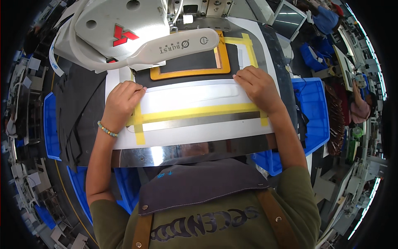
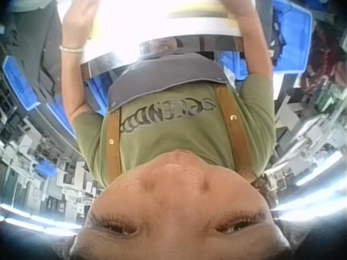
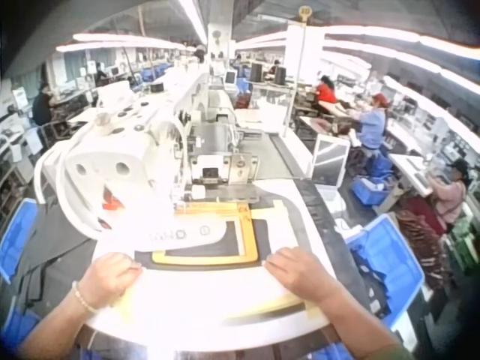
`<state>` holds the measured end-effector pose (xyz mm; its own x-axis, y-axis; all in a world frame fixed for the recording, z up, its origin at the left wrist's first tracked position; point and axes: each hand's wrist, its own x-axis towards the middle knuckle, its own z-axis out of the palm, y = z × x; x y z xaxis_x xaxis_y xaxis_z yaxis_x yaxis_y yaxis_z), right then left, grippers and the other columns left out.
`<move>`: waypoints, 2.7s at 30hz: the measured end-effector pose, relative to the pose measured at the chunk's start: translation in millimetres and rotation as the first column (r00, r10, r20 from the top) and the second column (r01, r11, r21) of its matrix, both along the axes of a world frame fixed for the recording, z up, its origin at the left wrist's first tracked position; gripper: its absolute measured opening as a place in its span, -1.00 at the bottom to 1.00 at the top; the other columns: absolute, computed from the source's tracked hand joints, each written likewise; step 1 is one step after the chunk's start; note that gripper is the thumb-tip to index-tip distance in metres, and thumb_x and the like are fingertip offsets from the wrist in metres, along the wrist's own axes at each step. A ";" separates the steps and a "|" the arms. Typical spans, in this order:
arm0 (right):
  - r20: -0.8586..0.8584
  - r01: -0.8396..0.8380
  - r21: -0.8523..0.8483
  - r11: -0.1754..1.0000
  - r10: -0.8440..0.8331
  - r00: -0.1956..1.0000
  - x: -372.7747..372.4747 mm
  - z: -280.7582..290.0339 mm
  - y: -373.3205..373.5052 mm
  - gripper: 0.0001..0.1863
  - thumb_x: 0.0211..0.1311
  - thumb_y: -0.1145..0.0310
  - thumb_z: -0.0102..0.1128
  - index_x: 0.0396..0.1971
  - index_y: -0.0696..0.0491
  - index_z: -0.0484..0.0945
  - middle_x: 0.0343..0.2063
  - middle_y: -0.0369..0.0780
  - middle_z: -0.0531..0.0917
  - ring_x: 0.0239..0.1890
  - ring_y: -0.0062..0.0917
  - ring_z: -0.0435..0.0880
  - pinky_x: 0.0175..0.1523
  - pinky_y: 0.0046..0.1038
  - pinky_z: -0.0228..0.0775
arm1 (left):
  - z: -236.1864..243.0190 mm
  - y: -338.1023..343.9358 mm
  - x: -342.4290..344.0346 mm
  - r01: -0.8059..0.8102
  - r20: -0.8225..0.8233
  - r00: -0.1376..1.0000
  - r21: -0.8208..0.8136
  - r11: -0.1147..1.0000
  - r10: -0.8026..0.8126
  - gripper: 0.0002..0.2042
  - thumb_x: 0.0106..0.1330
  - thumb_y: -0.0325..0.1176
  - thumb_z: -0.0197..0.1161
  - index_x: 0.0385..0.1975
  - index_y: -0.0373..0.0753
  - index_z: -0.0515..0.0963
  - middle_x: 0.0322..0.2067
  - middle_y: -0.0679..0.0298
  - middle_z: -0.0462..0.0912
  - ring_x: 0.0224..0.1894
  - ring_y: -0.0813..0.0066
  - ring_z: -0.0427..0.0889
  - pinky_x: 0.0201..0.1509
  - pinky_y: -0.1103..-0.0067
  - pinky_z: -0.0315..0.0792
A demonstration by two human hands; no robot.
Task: The person uses an industrial sewing machine to attach white rectangular labels to black fabric pieces. They repeatedly pick up a fabric piece, place it under the machine's presser foot, sew the label, and then move the finished piece into a blue bin.
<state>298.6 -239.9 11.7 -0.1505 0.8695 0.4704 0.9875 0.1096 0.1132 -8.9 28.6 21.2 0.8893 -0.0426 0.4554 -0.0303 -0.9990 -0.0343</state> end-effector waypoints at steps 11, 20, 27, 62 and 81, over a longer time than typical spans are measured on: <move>-0.007 0.062 -0.037 0.997 -0.062 0.998 -4.2 8.9 -11.5 -0.77 0.06 0.54 0.30 -0.23 0.15 0.70 -0.19 -0.26 0.70 -0.08 -0.40 0.67 -0.06 -0.39 0.56 | 3.9 -2.1 -7.6 -0.072 -0.027 0.997 -0.079 0.994 0.070 -0.83 0.13 -0.58 0.31 -0.27 -0.32 0.66 -0.24 0.20 0.67 -0.16 0.25 0.67 -0.14 0.44 0.57; -0.288 0.215 -0.224 0.951 -0.275 0.917 -24.3 11.2 -23.4 -0.63 0.34 0.34 0.22 0.12 0.05 0.63 0.28 -0.16 0.50 0.35 -0.20 0.40 0.40 -0.20 0.25 | 3.1 -12.5 -41.0 -0.263 -0.040 0.958 -0.525 0.810 0.285 -0.73 0.34 -0.58 0.19 -0.01 -0.35 0.66 0.04 0.09 0.67 0.04 0.13 0.66 0.11 0.43 0.52; -0.197 0.247 -0.243 0.938 -0.297 0.934 -27.7 7.6 -26.2 -0.59 0.37 0.27 0.23 0.16 0.08 0.62 0.35 -0.18 0.46 0.44 -0.22 0.30 0.46 -0.16 0.16 | -9.1 -25.5 -29.1 -0.281 -0.072 0.959 -0.346 0.895 0.273 -0.63 0.31 -0.41 0.31 0.13 -0.27 0.61 0.29 0.06 0.48 0.35 0.01 0.41 0.37 0.30 0.34; -0.460 0.190 -0.122 0.974 -0.225 0.859 -20.9 -4.2 -29.2 -0.70 0.41 0.24 0.22 0.01 0.04 0.72 0.27 -0.13 0.52 0.36 -0.20 0.39 0.42 -0.22 0.22 | -12.5 -32.1 -27.9 -0.420 -0.265 0.891 -0.177 0.890 0.368 -0.47 0.34 -0.23 0.29 0.31 -0.21 0.49 0.47 0.03 0.25 0.54 -0.05 0.09 0.55 0.17 0.03; -0.430 0.441 0.285 0.851 -0.297 0.852 10.2 18.6 -58.2 -0.76 0.27 0.31 0.35 -0.10 0.03 0.73 0.17 -0.21 0.63 0.16 -0.26 0.58 0.20 -0.31 0.45 | -15.5 -18.4 -38.4 -0.328 -0.212 0.938 -0.288 0.900 0.274 -0.57 0.49 -0.33 0.07 0.30 -0.33 0.46 0.44 -0.04 0.29 0.48 -0.04 0.22 0.52 0.20 0.06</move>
